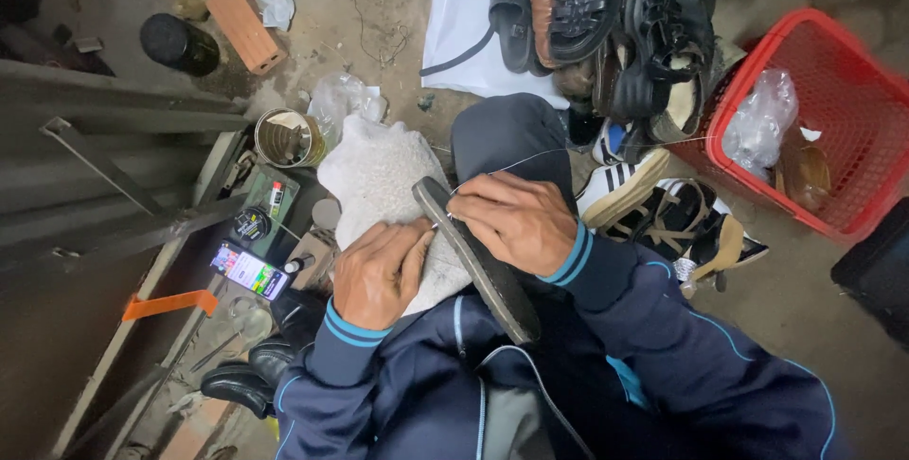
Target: The person sits on the floor and sews a shoe sole using a needle and thread. They repeatedly push the needle through the sole and pull the thread to stitch the shoe while holding it on their lap.
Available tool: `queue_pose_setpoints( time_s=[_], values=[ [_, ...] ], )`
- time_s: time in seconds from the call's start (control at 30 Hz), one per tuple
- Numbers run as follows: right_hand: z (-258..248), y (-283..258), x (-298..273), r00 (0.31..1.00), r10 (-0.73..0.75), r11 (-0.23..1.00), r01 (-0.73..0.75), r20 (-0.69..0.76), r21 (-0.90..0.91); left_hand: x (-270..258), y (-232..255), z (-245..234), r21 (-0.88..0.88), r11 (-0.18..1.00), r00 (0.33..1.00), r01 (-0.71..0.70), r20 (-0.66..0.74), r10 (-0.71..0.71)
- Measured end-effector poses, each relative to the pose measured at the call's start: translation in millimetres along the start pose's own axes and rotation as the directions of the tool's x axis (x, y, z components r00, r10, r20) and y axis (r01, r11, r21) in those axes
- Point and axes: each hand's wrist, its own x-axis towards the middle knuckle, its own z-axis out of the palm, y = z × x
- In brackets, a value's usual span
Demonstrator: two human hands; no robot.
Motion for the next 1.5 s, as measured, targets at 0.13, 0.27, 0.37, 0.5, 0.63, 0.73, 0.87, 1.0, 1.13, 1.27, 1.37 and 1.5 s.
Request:
queue_pose_setpoints(
  time_s=[0.13,0.27,0.37,0.5,0.63,0.73,0.87,1.0,1.13,1.27,1.37,1.5],
  values=[
    [-8,2,12,0.999,-0.001,0.997,-0.002,0.043,0.080,0,-7,3,0.022,0.999,0.999,-0.038,-0.012,0.038],
    [-9,18,16,0.982,0.060,0.918,-0.124,0.177,0.376,2,-10,6,0.000,0.997,0.996,-0.076,-0.044,0.076],
    [-9,28,19,0.960,0.081,0.840,-0.210,0.267,0.500,6,-9,6,-0.004,0.993,0.992,-0.115,-0.057,0.115],
    [-21,21,28,0.961,0.030,0.914,-0.137,0.273,0.382,7,-11,8,0.028,0.991,0.989,-0.131,-0.063,0.132],
    [-24,21,33,0.961,-0.013,0.943,-0.080,0.275,0.324,8,-12,5,0.040,0.988,0.988,-0.146,-0.054,0.148],
    [-22,24,35,0.956,-0.070,0.953,-0.020,0.285,0.302,10,-14,5,0.047,0.982,0.982,-0.180,-0.048,0.183],
    [-22,22,36,0.952,-0.117,0.975,0.055,0.284,0.217,8,-16,6,0.056,0.980,0.980,-0.189,-0.059,0.192],
    [-16,27,30,0.962,-0.091,0.978,0.039,0.257,0.204,5,-20,9,0.021,0.985,0.981,-0.171,-0.087,0.172],
    [-12,23,25,0.975,-0.066,0.957,0.001,0.214,0.290,2,-20,12,0.022,0.987,0.981,-0.156,-0.111,0.158],
    [-12,18,25,0.985,-0.071,0.966,0.028,0.159,0.256,0,-22,13,0.047,0.984,0.980,-0.170,-0.099,0.174],
    [-16,18,30,0.983,-0.091,0.961,0.045,0.159,0.271,3,-21,12,0.050,0.982,0.979,-0.181,-0.090,0.185],
    [-18,23,35,0.958,-0.066,0.908,-0.059,0.279,0.416,3,-21,10,0.048,0.978,0.973,-0.205,-0.094,0.209]
  ],
)
